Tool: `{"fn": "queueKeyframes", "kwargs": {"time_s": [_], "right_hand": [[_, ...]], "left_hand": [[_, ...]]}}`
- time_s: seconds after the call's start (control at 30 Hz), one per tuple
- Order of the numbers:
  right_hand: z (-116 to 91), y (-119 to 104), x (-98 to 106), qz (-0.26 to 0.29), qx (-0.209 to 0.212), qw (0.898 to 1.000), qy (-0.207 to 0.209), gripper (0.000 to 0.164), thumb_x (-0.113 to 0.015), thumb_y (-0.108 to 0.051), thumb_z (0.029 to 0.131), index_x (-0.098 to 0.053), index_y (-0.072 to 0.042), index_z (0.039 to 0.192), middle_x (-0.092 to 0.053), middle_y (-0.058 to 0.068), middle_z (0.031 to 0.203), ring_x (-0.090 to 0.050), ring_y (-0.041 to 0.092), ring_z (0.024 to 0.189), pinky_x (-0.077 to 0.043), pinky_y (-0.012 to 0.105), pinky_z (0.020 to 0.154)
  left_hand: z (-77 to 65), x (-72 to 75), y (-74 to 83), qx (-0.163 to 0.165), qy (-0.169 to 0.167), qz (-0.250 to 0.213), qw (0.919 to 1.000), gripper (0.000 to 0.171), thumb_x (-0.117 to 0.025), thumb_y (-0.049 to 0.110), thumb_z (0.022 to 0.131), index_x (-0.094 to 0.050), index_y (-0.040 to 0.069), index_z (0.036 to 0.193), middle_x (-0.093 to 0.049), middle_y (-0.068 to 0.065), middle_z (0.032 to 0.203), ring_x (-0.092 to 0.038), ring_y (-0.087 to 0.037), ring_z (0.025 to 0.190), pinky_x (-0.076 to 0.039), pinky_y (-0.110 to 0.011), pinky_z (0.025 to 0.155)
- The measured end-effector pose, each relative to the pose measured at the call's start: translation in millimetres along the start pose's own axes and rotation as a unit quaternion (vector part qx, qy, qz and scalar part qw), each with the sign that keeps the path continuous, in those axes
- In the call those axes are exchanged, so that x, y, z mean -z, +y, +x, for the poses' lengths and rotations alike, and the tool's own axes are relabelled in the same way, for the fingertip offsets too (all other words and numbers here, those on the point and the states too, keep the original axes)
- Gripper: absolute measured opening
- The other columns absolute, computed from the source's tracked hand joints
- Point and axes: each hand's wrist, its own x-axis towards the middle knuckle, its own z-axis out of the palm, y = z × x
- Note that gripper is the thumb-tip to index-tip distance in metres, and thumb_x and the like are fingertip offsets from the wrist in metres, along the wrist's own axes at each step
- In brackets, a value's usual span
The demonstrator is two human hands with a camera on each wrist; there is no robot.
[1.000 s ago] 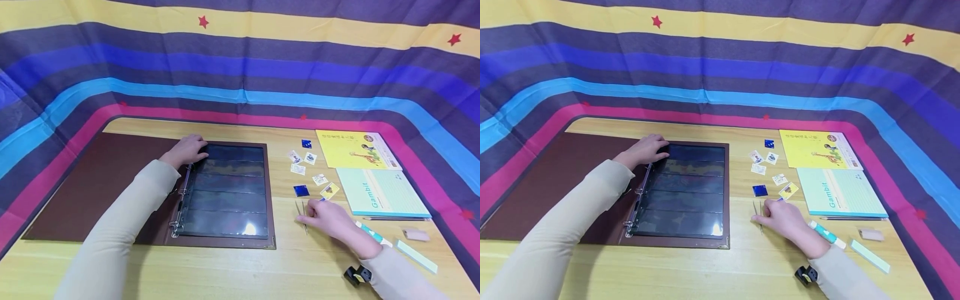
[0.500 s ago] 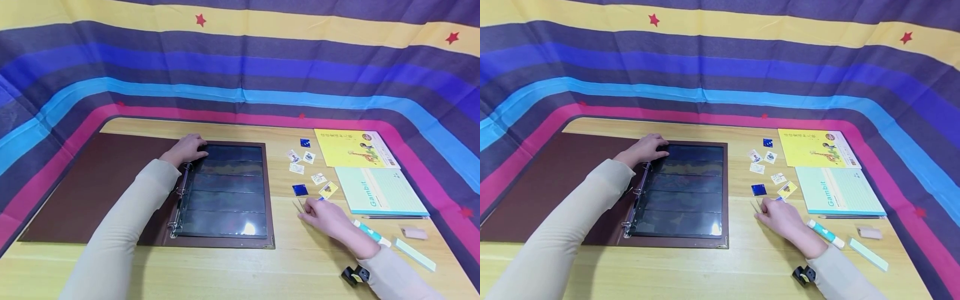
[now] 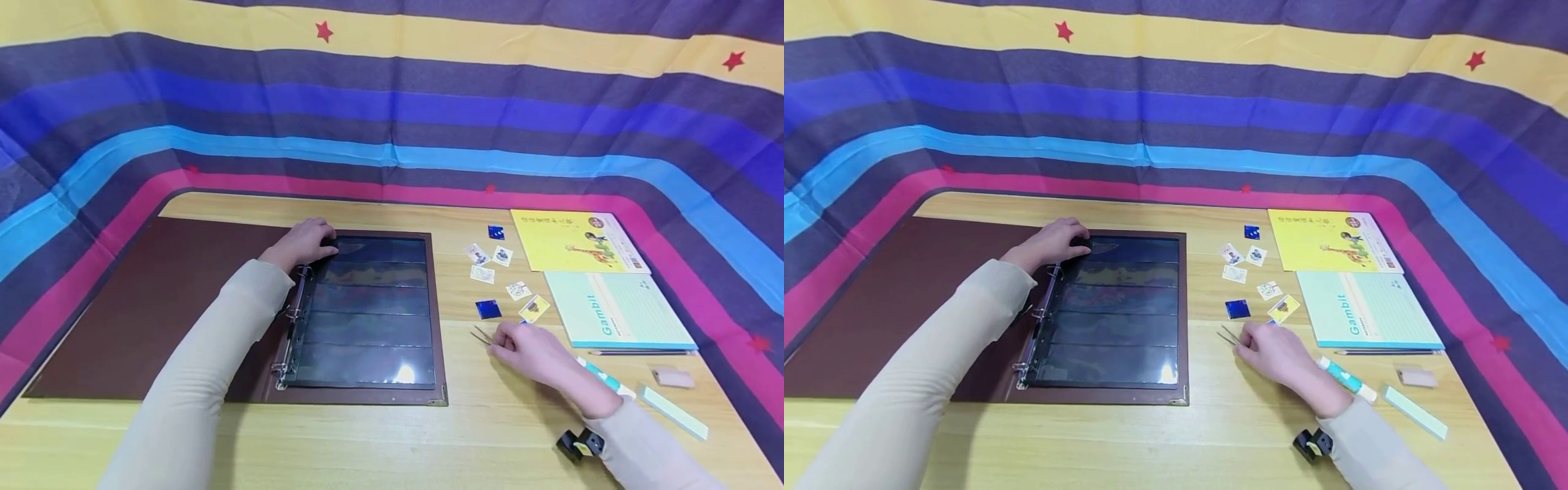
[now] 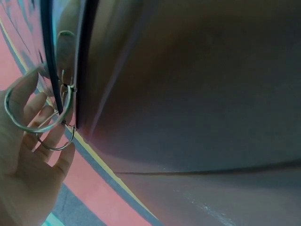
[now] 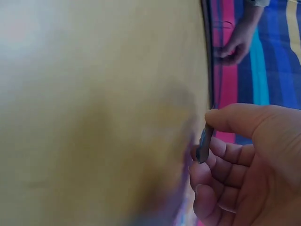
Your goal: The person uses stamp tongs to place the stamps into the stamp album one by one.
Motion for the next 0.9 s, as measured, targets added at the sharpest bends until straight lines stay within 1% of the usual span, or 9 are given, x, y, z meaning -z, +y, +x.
{"fn": "queueKeyframes", "kwargs": {"time_s": [0.2, 0.33, 0.43, 0.53, 0.6, 0.73, 0.83, 0.9], "right_hand": [[7, 4, 17, 0.017, 0.011, 1.0, 0.015, 0.01, -0.06, -0.022, 0.074, -0.052, -0.018, 0.069, -0.045, -0.009, 0.057, -0.04, 0.007, 0.049, -0.034, 0.024, 0.047], [13, 9, 27, 0.032, 0.002, 0.999, 0.022, 0.008, -0.059, -0.019, 0.075, -0.053, -0.014, 0.073, -0.048, -0.007, 0.06, -0.043, 0.008, 0.052, -0.036, 0.025, 0.049], [16, 15, 32, 0.047, -0.007, 0.999, 0.023, 0.009, -0.058, -0.017, 0.077, -0.055, -0.01, 0.083, -0.052, -0.004, 0.065, -0.045, 0.009, 0.054, -0.037, 0.026, 0.051], [20, 23, 34, 0.047, -0.013, 0.999, 0.023, 0.019, -0.055, -0.014, 0.079, -0.057, -0.007, 0.096, -0.056, 0.001, 0.073, -0.045, 0.011, 0.057, -0.037, 0.027, 0.052], [22, 28, 35, 0.034, -0.008, 0.999, 0.031, 0.022, -0.055, -0.012, 0.079, -0.057, -0.005, 0.1, -0.058, 0.004, 0.079, -0.046, 0.012, 0.06, -0.038, 0.029, 0.054], [26, 37, 35, 0.015, -0.001, 0.999, 0.043, 0.017, -0.053, -0.006, 0.079, -0.058, -0.003, 0.095, -0.058, 0.009, 0.088, -0.049, 0.016, 0.068, -0.039, 0.035, 0.062], [29, 41, 33, 0.005, -0.015, 0.999, 0.037, 0.015, -0.051, -0.006, 0.079, -0.056, -0.002, 0.093, -0.057, 0.009, 0.084, -0.049, 0.016, 0.066, -0.04, 0.035, 0.062], [31, 43, 31, 0.0, -0.025, 0.999, 0.03, 0.015, -0.051, -0.009, 0.079, -0.056, -0.002, 0.092, -0.056, 0.007, 0.079, -0.048, 0.014, 0.062, -0.04, 0.033, 0.058]], "left_hand": [[1.3, -2.1, -2.5, -0.012, 0.008, 0.008, 0.9999, 0.031, -0.054, 0.03, 0.079, -0.052, 0.009, 0.102, -0.046, -0.007, 0.101, -0.042, -0.024, 0.093, -0.027, -0.043, 0.083], [2.0, -3.8, -2.9, -0.019, 0.01, 0.008, 0.9997, 0.036, -0.053, 0.029, 0.08, -0.05, 0.009, 0.11, -0.045, -0.009, 0.107, -0.04, -0.025, 0.099, -0.026, -0.043, 0.086], [2.2, -4.3, -2.1, -0.016, 0.005, 0.003, 0.9998, 0.042, -0.052, 0.029, 0.08, -0.045, 0.008, 0.117, -0.043, -0.01, 0.112, -0.038, -0.026, 0.104, -0.025, -0.042, 0.087], [1.9, -4.0, -1.5, -0.012, 0.003, 0.001, 0.9999, 0.043, -0.052, 0.029, 0.081, -0.045, 0.007, 0.117, -0.043, -0.011, 0.109, -0.04, -0.025, 0.099, -0.029, -0.04, 0.084], [1.4, -3.8, -1.5, -0.013, 0.004, 0.0, 0.9999, 0.041, -0.052, 0.028, 0.081, -0.047, 0.006, 0.116, -0.044, -0.01, 0.106, -0.042, -0.024, 0.095, -0.032, -0.039, 0.082], [-0.2, -3.4, -2.4, -0.014, 0.013, -0.003, 0.9998, 0.039, -0.052, 0.028, 0.081, -0.05, 0.006, 0.113, -0.045, -0.009, 0.103, -0.044, -0.022, 0.091, -0.033, -0.038, 0.08], [-2.1, -3.6, -1.9, -0.01, 0.021, -0.002, 0.9997, 0.038, -0.053, 0.029, 0.08, -0.052, 0.006, 0.111, -0.046, -0.008, 0.102, -0.044, -0.022, 0.09, -0.033, -0.039, 0.079], [-3.0, -4.2, -1.1, -0.007, 0.023, 0.004, 0.9997, 0.04, -0.053, 0.03, 0.079, -0.052, 0.006, 0.111, -0.046, -0.008, 0.101, -0.044, -0.022, 0.089, -0.033, -0.039, 0.079]]}}
